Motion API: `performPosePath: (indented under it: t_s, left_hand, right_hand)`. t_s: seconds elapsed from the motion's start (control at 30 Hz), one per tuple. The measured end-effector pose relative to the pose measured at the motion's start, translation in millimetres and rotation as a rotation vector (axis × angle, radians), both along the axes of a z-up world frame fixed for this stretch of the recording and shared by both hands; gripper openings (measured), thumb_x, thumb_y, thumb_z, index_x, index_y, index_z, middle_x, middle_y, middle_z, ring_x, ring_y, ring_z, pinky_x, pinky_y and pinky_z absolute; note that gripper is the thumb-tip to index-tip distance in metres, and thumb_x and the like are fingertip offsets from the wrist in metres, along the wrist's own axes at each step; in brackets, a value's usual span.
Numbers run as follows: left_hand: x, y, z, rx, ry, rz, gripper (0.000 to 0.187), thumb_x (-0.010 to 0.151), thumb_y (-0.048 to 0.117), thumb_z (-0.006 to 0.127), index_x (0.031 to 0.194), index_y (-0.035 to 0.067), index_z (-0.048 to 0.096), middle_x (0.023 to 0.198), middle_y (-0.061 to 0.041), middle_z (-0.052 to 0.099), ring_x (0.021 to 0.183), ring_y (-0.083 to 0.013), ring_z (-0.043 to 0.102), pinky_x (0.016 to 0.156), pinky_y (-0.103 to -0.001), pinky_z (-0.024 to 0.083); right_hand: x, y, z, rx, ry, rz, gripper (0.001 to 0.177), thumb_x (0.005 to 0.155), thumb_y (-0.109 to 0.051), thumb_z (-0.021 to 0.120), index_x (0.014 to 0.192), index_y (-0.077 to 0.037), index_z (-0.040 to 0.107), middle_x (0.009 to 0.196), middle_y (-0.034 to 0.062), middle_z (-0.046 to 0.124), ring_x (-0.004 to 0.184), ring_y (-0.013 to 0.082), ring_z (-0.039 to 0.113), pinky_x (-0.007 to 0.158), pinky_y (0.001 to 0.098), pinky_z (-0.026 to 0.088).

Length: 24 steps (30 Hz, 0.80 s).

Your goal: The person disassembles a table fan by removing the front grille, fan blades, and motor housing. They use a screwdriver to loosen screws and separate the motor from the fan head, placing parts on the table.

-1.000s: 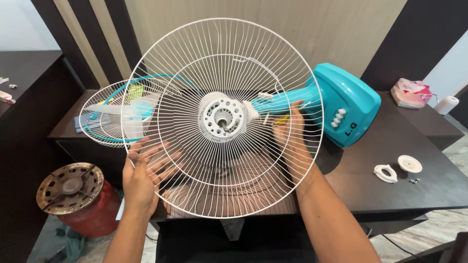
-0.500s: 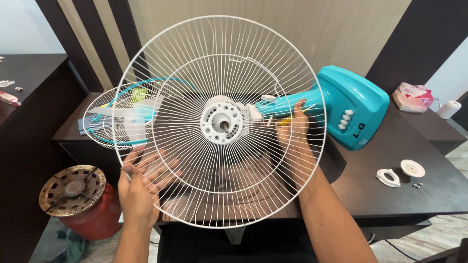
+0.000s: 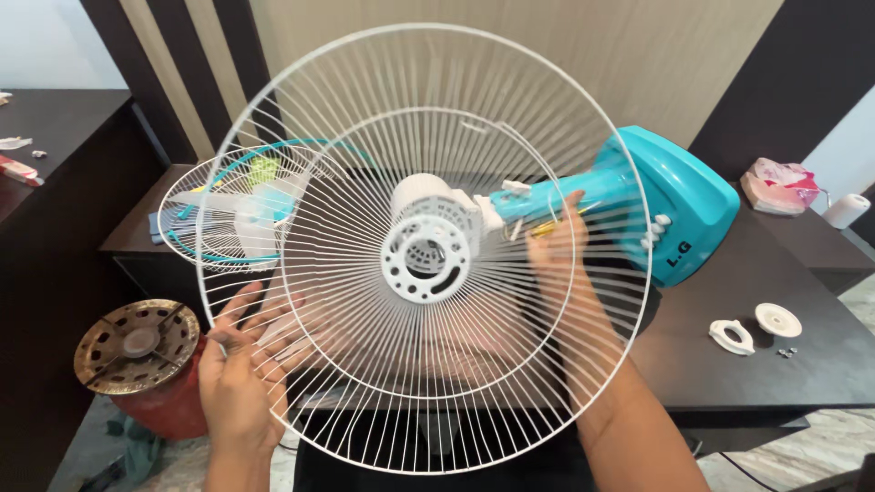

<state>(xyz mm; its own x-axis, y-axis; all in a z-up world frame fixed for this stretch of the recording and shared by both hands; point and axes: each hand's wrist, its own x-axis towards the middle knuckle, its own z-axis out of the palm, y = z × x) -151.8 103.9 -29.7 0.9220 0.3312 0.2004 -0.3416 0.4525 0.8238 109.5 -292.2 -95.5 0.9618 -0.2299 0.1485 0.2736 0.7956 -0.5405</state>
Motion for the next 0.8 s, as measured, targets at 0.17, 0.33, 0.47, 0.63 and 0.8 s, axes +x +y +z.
performPosePath:
  t_s: [0.17, 0.33, 0.47, 0.63, 0.8]
  left_hand:
    - [-1, 34, 8, -0.066, 0.013, 0.132, 0.057, 0.106, 0.040, 0.034, 0.147, 0.001, 0.040, 0.135, -0.033, 0.057, 0.116, -0.0470, 0.063, 0.095, -0.063, 0.056]
    - [27, 104, 1, -0.355, -0.039, 0.145, 0.066, 0.111, 0.049, 0.023, 0.153, 0.000, 0.034, 0.152, -0.029, 0.051, 0.129, -0.0451, 0.061, 0.105, -0.061, 0.048]
    - [77, 157, -7, -0.563, -0.138, 0.191, 0.052, 0.113, 0.031, 0.035, 0.152, -0.003, 0.027, 0.151, -0.028, 0.042, 0.129, -0.0500, 0.060, 0.102, -0.067, 0.050]
    - [167, 185, -9, -0.517, 0.040, 0.462, 0.070, 0.099, 0.056, 0.023, 0.152, 0.016, 0.000, 0.146, -0.021, 0.046, 0.126, -0.0476, 0.063, 0.095, -0.066, 0.054]
    - [252, 193, -31, -0.386, 0.149, 0.559, 0.065, 0.102, 0.058, 0.027, 0.150, 0.018, 0.012, 0.154, -0.017, 0.035, 0.128, -0.0447, 0.060, 0.095, -0.063, 0.054]
  right_hand:
    - [-14, 13, 12, -0.022, 0.030, -0.036, 0.061, 0.096, -0.050, 0.052, 0.138, -0.007, 0.045, 0.131, 0.0155, 0.060, 0.123, 0.0343, 0.060, 0.108, 0.0604, 0.046]
    - [-16, 16, 14, 0.014, 0.062, -0.066, 0.061, 0.100, -0.050, 0.051, 0.140, -0.004, 0.048, 0.138, 0.0149, 0.059, 0.128, 0.0335, 0.059, 0.112, 0.0565, 0.045]
    - [-15, 16, 9, 0.021, 0.066, -0.067, 0.057, 0.100, -0.048, 0.052, 0.139, -0.007, 0.049, 0.137, 0.0126, 0.059, 0.128, 0.0322, 0.059, 0.113, 0.0562, 0.045]
    - [-24, 16, 13, -0.049, 0.041, -0.052, 0.055, 0.102, -0.049, 0.051, 0.139, -0.008, 0.049, 0.135, 0.0115, 0.060, 0.127, 0.0306, 0.059, 0.115, 0.0539, 0.044]
    - [-35, 25, 24, -0.133, 0.080, -0.063, 0.059, 0.102, -0.052, 0.045, 0.137, -0.004, 0.049, 0.134, 0.0171, 0.062, 0.127, 0.0331, 0.061, 0.114, 0.0535, 0.045]
